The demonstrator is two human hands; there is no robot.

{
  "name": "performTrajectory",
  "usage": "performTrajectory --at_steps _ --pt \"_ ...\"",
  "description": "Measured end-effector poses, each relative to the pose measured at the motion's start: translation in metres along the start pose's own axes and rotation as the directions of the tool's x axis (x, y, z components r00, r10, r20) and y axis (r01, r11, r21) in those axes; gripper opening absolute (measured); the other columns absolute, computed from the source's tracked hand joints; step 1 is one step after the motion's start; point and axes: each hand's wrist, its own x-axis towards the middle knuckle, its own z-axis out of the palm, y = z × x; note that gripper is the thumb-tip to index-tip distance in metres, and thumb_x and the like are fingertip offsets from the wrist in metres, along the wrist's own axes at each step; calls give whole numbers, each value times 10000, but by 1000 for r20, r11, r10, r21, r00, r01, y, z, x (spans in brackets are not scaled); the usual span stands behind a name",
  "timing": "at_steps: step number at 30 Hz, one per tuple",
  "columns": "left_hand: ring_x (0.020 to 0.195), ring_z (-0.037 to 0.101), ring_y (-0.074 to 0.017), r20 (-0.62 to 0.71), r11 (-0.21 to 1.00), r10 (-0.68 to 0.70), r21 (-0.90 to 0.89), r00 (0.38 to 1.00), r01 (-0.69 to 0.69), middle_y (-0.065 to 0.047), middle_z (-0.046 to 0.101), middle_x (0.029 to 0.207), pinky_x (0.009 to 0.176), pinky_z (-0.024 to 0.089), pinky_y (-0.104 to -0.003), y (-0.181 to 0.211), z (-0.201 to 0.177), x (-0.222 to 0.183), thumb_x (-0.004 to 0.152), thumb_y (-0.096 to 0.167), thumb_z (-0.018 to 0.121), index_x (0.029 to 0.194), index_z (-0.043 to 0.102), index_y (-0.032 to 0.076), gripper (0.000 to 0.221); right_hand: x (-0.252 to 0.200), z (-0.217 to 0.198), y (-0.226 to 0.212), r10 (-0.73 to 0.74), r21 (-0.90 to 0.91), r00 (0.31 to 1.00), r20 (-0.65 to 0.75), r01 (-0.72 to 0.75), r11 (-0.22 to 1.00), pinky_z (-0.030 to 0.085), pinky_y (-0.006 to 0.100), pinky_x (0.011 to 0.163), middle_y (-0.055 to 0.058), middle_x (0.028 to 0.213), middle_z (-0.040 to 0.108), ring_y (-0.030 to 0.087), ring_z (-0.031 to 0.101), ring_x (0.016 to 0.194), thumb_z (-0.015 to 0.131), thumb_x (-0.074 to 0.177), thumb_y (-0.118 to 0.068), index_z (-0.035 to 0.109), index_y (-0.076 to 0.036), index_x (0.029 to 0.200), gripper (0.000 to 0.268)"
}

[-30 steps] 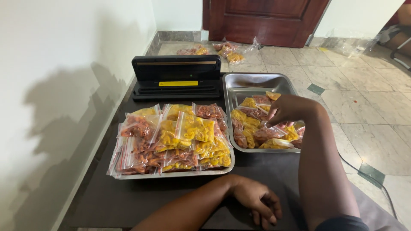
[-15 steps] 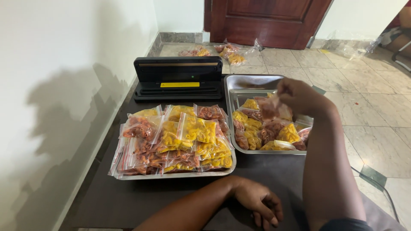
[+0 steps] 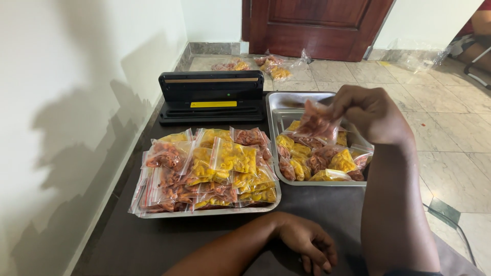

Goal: The person is organizing small, sealed plastic bags containing food items by picking them up and neatly arranging them into a larger white tray.

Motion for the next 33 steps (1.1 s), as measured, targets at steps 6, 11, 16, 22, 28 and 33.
performTrajectory --at_steps 6,11,16,22,28,33 --pt "999 736 -305 20 1000 5 -19 1000 -4 -213 732 1106 841 634 -377 7 -1 -6 974 185 714 1300 612 -27 402 -1 5 -13 -151 107 980 131 137 985 431 488 1238 109 961 720 205 701 893 552 892 -122 744 -34 919 213" --pt "1007 733 -294 21 1000 -2 5 1000 2 -210 738 1106 835 630 -365 13 4 -6 973 208 709 1300 609 -26 414 3 19 -23 -135 25 987 86 133 991 488 522 1237 71 842 709 155 691 811 611 1007 -197 707 -44 847 242" --pt "1040 705 -177 -201 876 120 482 972 -9 -78 748 1193 943 564 -298 52 29 -31 871 399 701 1271 686 107 496 5 36 -23 -175 432 984 -17 165 887 537 484 1232 68 706 579 133 609 703 625 1001 -139 673 -31 826 211" --pt "796 661 -226 -740 876 465 305 485 -373 -88 587 900 667 612 -324 124 74 -89 986 133 650 981 445 125 204 -1 41 -23 -37 706 994 -107 102 701 374 247 623 55 780 578 129 496 687 748 941 -173 725 -35 876 155" --pt "835 607 -212 -731 624 681 614 -50 -483 -133 508 968 653 638 -335 150 59 -134 932 441 704 1325 432 -54 687 2 56 -15 -145 699 965 -219 259 667 507 307 632 232 862 574 178 555 696 742 851 -205 691 154 1089 434" --pt "697 658 -166 -615 571 787 754 -47 -325 -100 678 832 647 605 -309 183 58 -168 980 381 663 1150 648 8 411 6 64 -68 -361 503 932 32 298 811 542 594 992 349 1106 643 430 682 1057 701 907 -268 619 160 1227 541"
